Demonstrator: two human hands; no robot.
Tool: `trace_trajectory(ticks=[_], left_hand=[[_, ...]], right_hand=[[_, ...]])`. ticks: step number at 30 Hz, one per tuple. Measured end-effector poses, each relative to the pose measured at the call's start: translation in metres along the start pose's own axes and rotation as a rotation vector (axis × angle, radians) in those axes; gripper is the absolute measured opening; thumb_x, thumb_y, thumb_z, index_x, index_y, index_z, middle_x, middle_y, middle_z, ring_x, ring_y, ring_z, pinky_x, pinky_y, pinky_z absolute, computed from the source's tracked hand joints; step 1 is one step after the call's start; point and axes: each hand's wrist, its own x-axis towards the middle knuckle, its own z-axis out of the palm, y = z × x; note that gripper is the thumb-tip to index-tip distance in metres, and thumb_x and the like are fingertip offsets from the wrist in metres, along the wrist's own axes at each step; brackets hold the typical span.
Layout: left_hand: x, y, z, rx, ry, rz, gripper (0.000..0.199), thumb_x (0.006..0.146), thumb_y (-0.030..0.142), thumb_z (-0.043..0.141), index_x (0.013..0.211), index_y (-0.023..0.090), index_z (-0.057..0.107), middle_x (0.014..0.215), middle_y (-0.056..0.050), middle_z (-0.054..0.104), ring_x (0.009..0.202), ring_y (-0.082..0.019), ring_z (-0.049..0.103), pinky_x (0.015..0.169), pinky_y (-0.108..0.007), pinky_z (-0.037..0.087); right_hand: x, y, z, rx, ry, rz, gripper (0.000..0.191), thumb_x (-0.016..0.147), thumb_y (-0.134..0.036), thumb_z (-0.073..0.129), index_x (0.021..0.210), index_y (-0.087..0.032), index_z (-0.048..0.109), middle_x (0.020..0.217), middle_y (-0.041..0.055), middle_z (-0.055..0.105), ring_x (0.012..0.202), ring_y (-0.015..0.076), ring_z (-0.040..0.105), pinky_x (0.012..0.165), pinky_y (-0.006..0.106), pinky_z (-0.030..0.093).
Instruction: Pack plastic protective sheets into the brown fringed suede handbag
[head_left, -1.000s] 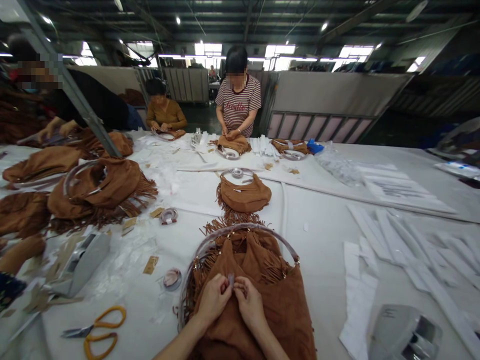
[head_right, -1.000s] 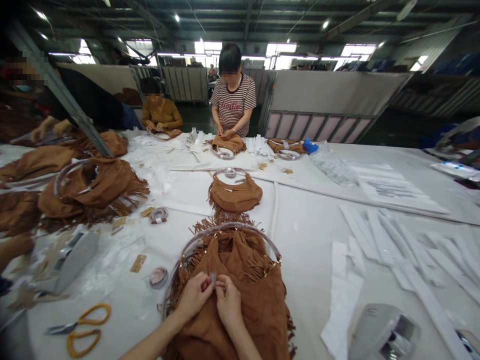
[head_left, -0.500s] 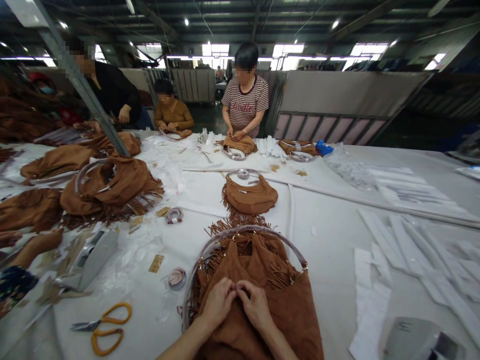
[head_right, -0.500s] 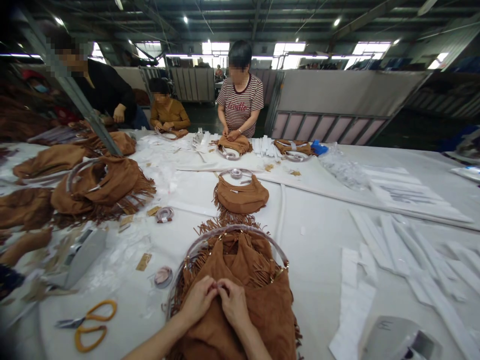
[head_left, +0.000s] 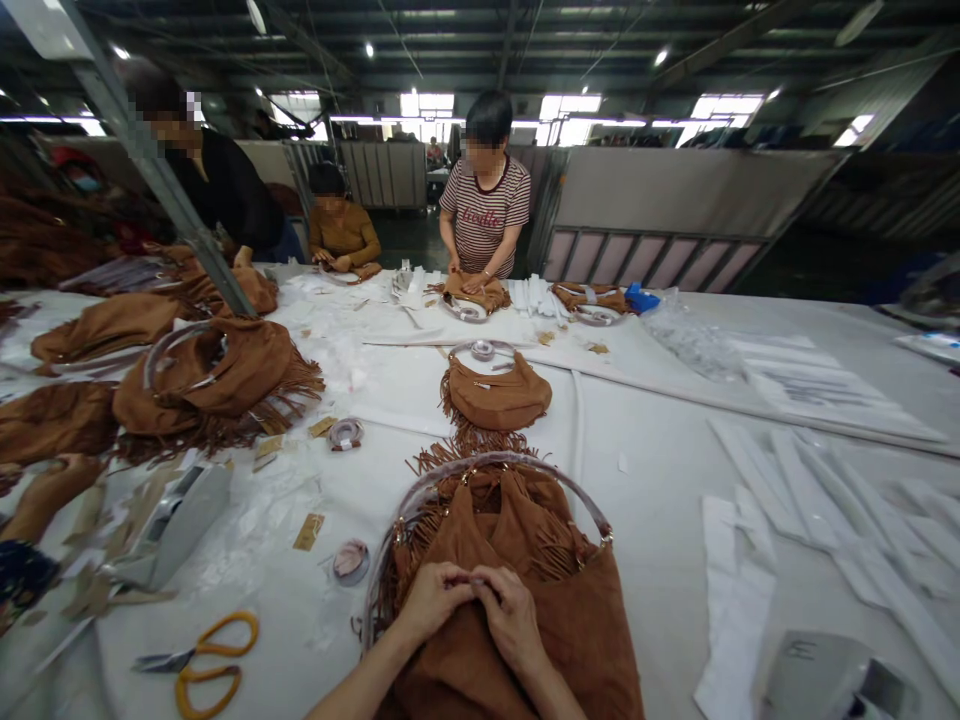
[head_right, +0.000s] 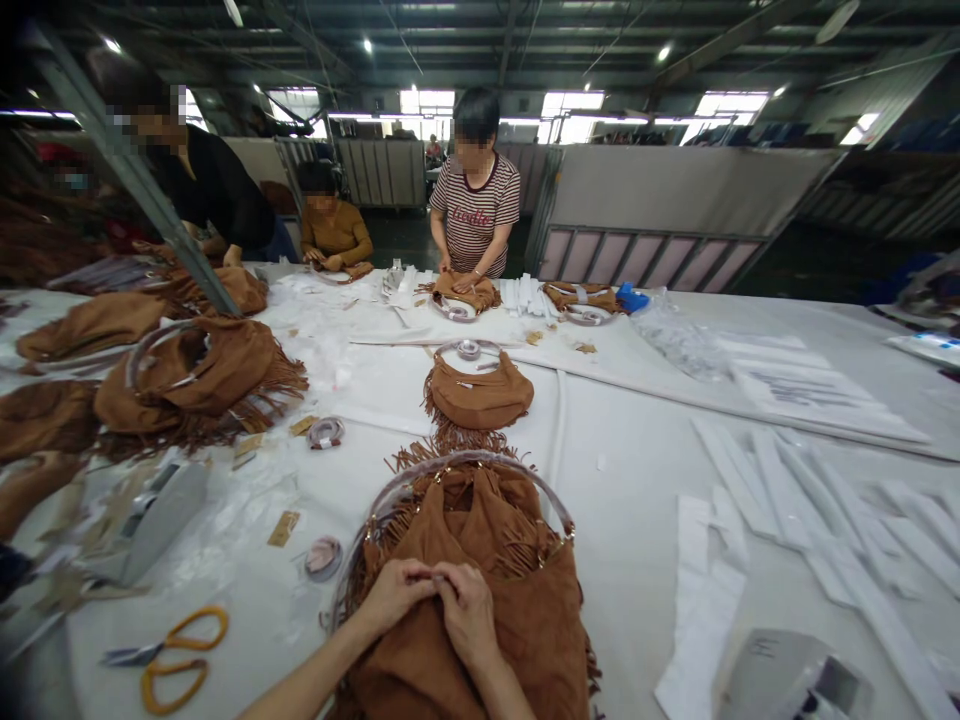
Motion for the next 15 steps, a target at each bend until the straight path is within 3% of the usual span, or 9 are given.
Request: trace_trajectory(ticks=[3, 10, 13, 15], left_hand=[[-0.005, -0.003, 0.005, -0.034, 0.056, -0.063, 0.030, 0.075, 0.041, 0.057, 0.079, 0.015, 0.071, 0.062, 0.000, 0.060, 0.053, -0.011, 0.049, 0.054, -0.022, 0.037], [-0.013, 0.011, 0.010, 0.123, 0.151, 0.054, 0.031, 0.081, 0.037, 0.048, 0.089, 0.019, 0.071, 0.074, -0.003, 0.066, 0.065, -0.014, 0.057, 0.064, -0.023, 0.043], [-0.019, 0.009, 0.013, 0.139, 0.131, 0.022, 0.037, 0.082, 0.044, 0.044, 0.089, 0.018, 0.071, 0.080, -0.004, 0.068, 0.067, -0.016, 0.059, 0.064, -0.025, 0.045], [-0.022, -0.001, 0.012, 0.143, 0.118, -0.040, 0.042, 0.081, 0.049, 0.044, 0.091, 0.018, 0.070, 0.081, -0.004, 0.069, 0.061, -0.016, 0.058, 0.061, -0.026, 0.046]], right_hand=[[0.001, 0.001, 0.003, 0.045, 0.066, 0.082, 0.021, 0.085, -0.034, 0.048, 0.086, -0.024, 0.067, 0.084, 0.0024, 0.068, 0.083, 0.0194, 0.061, 0.077, 0.030, 0.044], [0.007, -0.003, 0.013, 0.153, 0.130, 0.190, 0.023, 0.081, -0.035, 0.051, 0.083, -0.019, 0.068, 0.085, 0.0055, 0.071, 0.082, 0.0214, 0.064, 0.076, 0.031, 0.049], [0.000, -0.018, -0.008, 0.173, 0.146, 0.184, 0.029, 0.082, -0.035, 0.050, 0.100, -0.017, 0.064, 0.075, 0.0040, 0.070, 0.069, 0.0189, 0.064, 0.068, 0.029, 0.050], [-0.011, -0.021, -0.044, 0.138, 0.182, 0.182, 0.035, 0.083, -0.036, 0.049, 0.112, -0.018, 0.059, 0.074, 0.0025, 0.070, 0.062, 0.0167, 0.062, 0.063, 0.027, 0.049]])
